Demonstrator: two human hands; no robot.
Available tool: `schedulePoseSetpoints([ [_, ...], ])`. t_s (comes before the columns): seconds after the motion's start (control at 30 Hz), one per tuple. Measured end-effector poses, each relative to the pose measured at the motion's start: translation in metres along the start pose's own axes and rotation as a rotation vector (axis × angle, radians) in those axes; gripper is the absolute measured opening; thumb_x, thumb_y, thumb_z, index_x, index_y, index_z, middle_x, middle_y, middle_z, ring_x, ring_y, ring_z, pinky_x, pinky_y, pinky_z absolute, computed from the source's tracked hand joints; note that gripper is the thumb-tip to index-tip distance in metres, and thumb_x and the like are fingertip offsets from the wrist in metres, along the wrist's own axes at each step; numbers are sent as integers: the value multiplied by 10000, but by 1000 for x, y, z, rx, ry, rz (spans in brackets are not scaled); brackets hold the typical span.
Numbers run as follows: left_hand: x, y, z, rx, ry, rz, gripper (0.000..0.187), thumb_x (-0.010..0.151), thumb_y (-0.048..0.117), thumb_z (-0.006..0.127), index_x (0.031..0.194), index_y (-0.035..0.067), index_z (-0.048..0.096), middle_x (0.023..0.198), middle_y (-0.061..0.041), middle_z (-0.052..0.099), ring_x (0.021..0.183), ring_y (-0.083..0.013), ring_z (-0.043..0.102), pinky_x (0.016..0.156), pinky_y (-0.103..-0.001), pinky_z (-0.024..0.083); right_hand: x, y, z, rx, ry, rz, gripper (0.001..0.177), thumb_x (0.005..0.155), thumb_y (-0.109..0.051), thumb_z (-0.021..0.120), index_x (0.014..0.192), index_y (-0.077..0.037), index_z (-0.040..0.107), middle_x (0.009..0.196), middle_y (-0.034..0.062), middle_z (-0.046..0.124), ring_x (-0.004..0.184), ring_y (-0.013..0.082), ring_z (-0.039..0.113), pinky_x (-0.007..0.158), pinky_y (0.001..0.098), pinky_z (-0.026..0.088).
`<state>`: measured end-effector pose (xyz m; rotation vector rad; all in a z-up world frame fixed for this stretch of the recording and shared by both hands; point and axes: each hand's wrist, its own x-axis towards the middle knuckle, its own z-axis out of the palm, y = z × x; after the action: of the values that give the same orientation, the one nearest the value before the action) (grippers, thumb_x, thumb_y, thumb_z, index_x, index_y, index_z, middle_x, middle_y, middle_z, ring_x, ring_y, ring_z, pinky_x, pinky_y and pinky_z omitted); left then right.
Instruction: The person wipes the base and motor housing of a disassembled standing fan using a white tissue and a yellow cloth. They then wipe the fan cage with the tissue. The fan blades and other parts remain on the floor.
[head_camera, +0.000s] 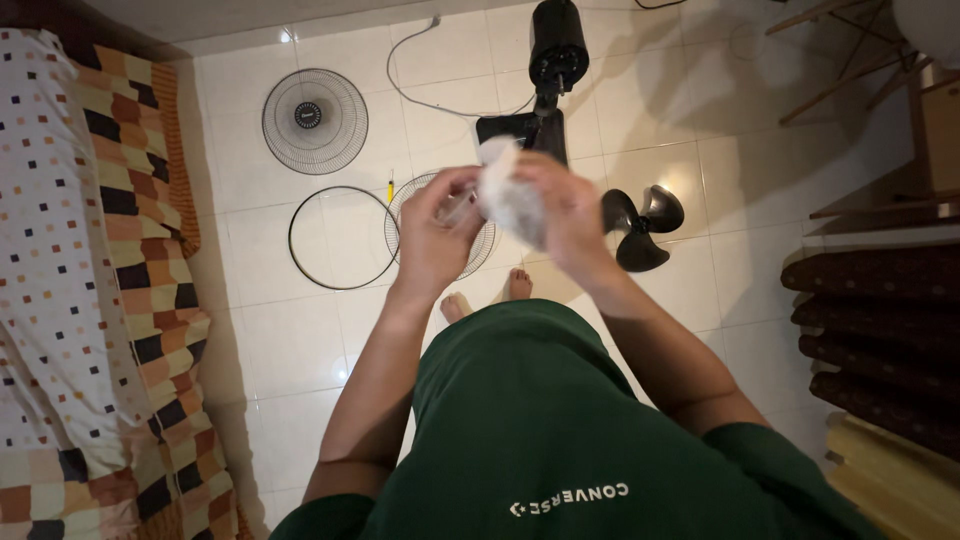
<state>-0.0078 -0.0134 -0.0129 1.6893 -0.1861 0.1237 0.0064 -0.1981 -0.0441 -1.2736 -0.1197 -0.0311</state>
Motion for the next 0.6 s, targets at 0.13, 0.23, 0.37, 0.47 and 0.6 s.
schedulePoseSetpoints([
  [0.13, 7, 5, -7, 505, 10, 289, 372, 805, 74, 830, 1120, 90, 634, 965, -65, 731, 900, -267, 678, 864, -446, 480, -3, -5, 13, -599, -171, -284, 168, 1099, -119, 570, 1184, 9, 637, 954, 50, 602, 736, 94, 581, 627, 261, 463],
  [0.23, 2, -2, -8, 511, 30, 243, 356, 818, 52, 813, 1113, 91, 619, 972, -75, 729, 898, -287, 671, 845, -450, 482, -2, -2, 18, -735, -169, -370, 137, 1152, -129, 541, 1150, -2, 593, 914, 58, 550, 756, 106, 558, 693, 278, 469],
  [0.37, -9, -22, 17, 74, 86, -65, 336, 864, 11, 744, 1173, 53, 618, 969, -78, 712, 878, -182, 660, 783, -316, 531, 4, 9, 22, -441, -83, -30, 222, 1156, -210, 422, 1130, -28, 547, 873, 0, 553, 710, 90, 554, 616, 270, 474],
  [0.47, -14, -34, 32, -281, 113, -237, 252, 946, 15, 659, 1196, 33, 633, 990, -58, 703, 843, -96, 627, 712, -238, 505, 6, 14, 28, -215, -138, -216, 279, 1223, -247, 401, 1321, -11, 513, 1140, 41, 517, 1024, 116, 538, 916, 305, 467],
  [0.6, -10, -39, 21, -380, 153, -174, 225, 967, 45, 665, 1190, 17, 661, 1040, -71, 713, 944, -115, 656, 838, -275, 532, 6, 3, 32, -430, -159, -291, 254, 1171, -199, 470, 1305, -3, 561, 1053, 97, 524, 936, 194, 566, 827, 335, 480],
])
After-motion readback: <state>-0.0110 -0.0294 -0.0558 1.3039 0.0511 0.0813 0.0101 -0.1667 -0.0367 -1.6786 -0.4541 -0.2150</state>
